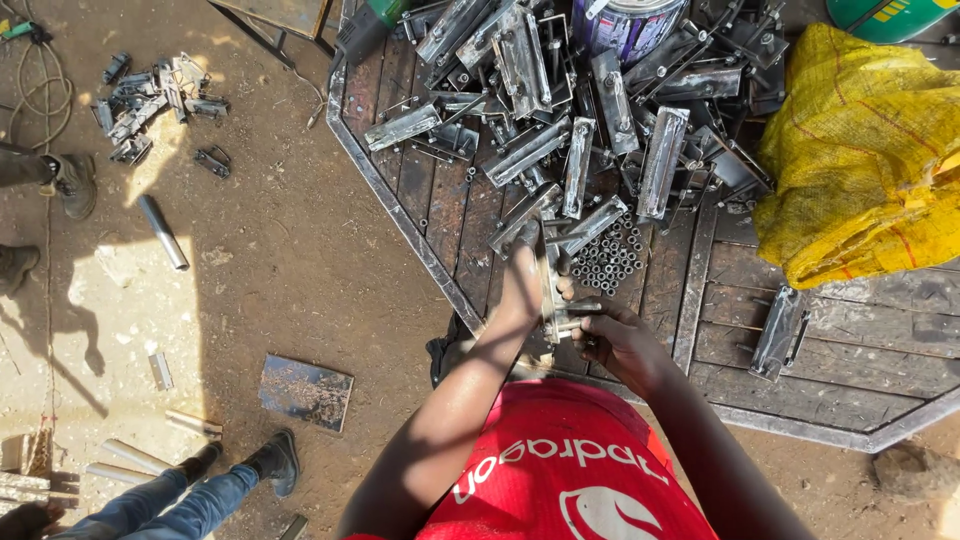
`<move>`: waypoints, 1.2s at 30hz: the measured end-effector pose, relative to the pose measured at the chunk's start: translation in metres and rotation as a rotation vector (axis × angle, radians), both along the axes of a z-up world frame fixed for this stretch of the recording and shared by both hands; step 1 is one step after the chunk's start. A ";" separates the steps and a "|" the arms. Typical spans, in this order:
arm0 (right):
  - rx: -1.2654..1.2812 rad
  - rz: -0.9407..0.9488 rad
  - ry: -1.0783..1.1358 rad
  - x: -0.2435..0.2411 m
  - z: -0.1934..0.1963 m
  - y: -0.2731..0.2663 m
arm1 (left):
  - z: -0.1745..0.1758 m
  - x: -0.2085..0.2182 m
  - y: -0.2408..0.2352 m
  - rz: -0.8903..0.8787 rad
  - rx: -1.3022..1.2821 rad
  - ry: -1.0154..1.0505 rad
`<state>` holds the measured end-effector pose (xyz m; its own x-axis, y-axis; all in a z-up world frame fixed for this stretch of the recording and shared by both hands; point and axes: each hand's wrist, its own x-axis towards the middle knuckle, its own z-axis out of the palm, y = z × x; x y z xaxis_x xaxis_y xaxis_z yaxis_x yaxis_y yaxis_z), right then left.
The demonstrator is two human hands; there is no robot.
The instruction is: Sorting and organizing various metal components, including hinges and pins, on a fabrication table.
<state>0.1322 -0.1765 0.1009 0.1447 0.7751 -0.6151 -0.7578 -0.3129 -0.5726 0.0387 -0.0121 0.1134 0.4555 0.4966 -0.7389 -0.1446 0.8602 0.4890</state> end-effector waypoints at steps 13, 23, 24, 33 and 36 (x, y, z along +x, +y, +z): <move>0.034 -0.031 0.127 -0.003 -0.006 -0.006 | -0.022 -0.008 0.004 -0.005 -0.065 -0.025; 0.137 -0.026 0.146 0.000 -0.018 -0.011 | 0.000 -0.003 0.001 -0.027 0.096 0.057; 0.138 -0.028 0.145 0.001 -0.015 -0.009 | -0.002 -0.004 0.000 -0.029 0.096 0.056; 0.008 0.007 -0.089 0.002 0.005 -0.007 | 0.011 -0.001 -0.009 -0.020 0.177 0.161; -0.044 0.028 -0.395 0.005 0.013 -0.012 | 0.000 -0.001 -0.017 -0.238 0.476 0.372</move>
<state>0.1371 -0.1883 0.1138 0.3558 0.7562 -0.5492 -0.4730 -0.3611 -0.8037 0.0379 -0.0291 0.1134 0.3500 0.7254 -0.5927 0.2759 0.5249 0.8052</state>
